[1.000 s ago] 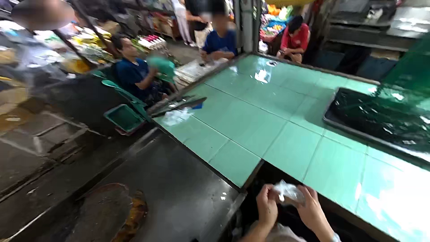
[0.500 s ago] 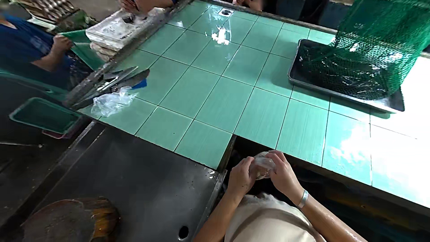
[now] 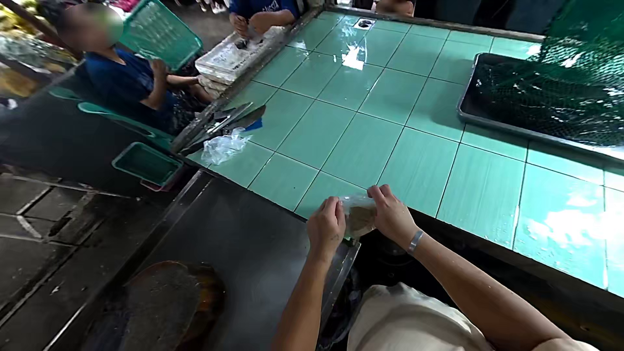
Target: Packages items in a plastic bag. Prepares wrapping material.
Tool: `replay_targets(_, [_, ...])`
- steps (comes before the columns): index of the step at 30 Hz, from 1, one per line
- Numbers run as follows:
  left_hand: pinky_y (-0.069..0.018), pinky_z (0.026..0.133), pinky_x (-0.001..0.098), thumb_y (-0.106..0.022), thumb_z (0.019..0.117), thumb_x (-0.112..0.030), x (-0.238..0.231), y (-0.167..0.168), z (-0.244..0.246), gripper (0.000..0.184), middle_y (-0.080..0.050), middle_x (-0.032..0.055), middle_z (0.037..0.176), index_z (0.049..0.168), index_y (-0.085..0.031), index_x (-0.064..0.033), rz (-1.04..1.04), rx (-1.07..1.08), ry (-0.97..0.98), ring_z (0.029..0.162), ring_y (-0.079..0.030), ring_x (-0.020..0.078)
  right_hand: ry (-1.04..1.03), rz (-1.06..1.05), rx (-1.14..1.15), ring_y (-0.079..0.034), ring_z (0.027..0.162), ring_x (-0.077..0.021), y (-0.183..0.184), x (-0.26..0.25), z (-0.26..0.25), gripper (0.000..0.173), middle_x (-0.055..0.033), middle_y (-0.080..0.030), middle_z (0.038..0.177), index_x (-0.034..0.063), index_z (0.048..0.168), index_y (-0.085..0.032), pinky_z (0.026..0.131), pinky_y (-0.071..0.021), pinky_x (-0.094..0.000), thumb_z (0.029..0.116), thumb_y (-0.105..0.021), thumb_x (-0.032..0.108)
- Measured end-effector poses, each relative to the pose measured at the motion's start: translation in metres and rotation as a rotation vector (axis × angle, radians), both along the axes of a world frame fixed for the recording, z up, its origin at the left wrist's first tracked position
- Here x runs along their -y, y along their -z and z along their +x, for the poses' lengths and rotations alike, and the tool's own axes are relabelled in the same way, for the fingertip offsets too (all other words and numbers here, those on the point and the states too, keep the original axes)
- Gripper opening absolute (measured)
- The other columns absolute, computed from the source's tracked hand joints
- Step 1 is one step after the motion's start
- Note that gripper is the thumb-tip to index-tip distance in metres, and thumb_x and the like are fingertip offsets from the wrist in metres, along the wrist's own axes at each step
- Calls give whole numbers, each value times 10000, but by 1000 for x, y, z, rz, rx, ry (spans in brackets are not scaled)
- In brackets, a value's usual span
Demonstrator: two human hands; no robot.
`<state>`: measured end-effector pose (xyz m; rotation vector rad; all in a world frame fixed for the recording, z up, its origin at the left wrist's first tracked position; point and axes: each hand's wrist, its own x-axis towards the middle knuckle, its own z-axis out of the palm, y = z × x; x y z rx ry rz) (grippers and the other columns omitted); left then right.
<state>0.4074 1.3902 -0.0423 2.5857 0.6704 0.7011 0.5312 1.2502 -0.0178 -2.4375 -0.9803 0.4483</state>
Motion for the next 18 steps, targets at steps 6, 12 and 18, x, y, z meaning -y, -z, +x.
replay_targets(6, [-551,585,467,-494,1071,-224,-44,1,-19,258,-650,109,791,982,-649,-38,-41,-9,-124,664,-651,260,-9,-81,-10,-644,1066,-405,-8,-59,-7,362,-160,-629,1209,178,1306,-585,730,-573,-570,949,-639,147])
replay_targets(12, [-530,572,497,-496,1054,-208,-65,6,-40,260,-623,120,730,939,-648,-31,-41,-24,-185,651,-640,296,-156,-2,45,-660,1043,-410,-10,-74,-26,437,-152,-668,1168,173,1324,-592,746,-578,-583,912,-646,36])
replay_targets(18, [-567,753,581,-474,1068,-197,-106,12,-37,291,-690,197,871,1080,-671,17,-266,-52,-316,819,-695,359,-188,6,-120,-675,1080,-377,10,-57,-26,391,-186,-676,1176,84,1307,-561,894,-557,-590,930,-540,-18])
